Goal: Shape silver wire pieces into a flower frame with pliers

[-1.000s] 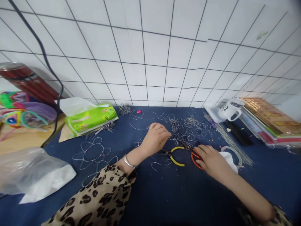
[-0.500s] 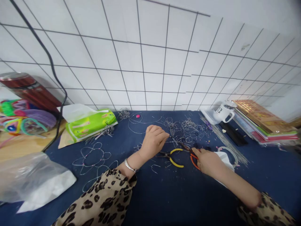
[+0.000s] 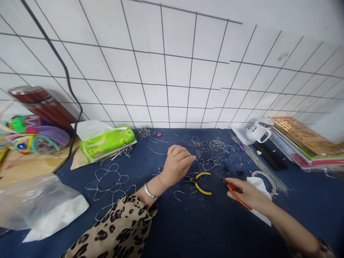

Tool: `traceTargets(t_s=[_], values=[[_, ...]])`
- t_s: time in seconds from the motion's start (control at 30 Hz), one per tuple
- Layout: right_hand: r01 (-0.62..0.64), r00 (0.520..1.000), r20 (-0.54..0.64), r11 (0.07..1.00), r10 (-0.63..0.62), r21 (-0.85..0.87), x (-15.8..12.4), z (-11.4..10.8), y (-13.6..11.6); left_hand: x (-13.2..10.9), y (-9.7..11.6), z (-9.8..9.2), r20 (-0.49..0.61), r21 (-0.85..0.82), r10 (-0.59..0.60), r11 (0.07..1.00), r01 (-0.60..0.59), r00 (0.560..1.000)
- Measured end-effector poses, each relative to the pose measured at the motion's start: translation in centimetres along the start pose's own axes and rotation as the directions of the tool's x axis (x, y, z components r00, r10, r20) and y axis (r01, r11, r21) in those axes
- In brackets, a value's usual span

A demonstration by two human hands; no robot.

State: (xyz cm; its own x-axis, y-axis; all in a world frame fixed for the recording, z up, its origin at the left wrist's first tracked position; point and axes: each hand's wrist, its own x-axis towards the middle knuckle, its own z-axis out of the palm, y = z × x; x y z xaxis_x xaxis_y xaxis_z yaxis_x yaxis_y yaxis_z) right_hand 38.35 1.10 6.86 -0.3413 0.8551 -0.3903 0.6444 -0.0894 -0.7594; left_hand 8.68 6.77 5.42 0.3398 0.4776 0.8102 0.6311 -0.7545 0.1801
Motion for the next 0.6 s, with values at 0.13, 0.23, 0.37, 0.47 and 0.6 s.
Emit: traceTargets(t_s=[0.13, 0.23, 0.37, 0.47, 0.6], values=[[0.050, 0.990, -0.131, 0.995, -0.061, -0.086, 0.2, 0.4, -0.4, -0.1, 0.1, -0.2, 0.011, 0.024, 0.025, 0.999, -0.025, 1.000], [0.107, 0.947, -0.270, 0.963, -0.174, -0.247, 0.2, 0.8, -1.5, 0.0, 0.2, -0.2, 0.020, 0.034, 0.028, 0.999, -0.028, 0.999], [0.169, 0.898, -0.279, 0.850, -0.342, -0.499, 0.5, 1.3, -3.4, 0.1, 0.5, -0.4, 0.057, 0.039, 0.036, 0.999, -0.038, 0.998], [0.193, 0.858, -0.261, 0.749, -0.442, -0.634, 1.1, 1.7, -4.3, 0.1, 0.8, -0.5, 0.067, 0.037, 0.046, 0.998, -0.048, 0.997], [0.177, 0.841, -0.257, 0.690, -0.477, -0.701, 1.7, 1.9, -4.4, 0.2, 0.9, -0.4, 0.082, 0.022, 0.039, 0.999, -0.041, 0.996]])
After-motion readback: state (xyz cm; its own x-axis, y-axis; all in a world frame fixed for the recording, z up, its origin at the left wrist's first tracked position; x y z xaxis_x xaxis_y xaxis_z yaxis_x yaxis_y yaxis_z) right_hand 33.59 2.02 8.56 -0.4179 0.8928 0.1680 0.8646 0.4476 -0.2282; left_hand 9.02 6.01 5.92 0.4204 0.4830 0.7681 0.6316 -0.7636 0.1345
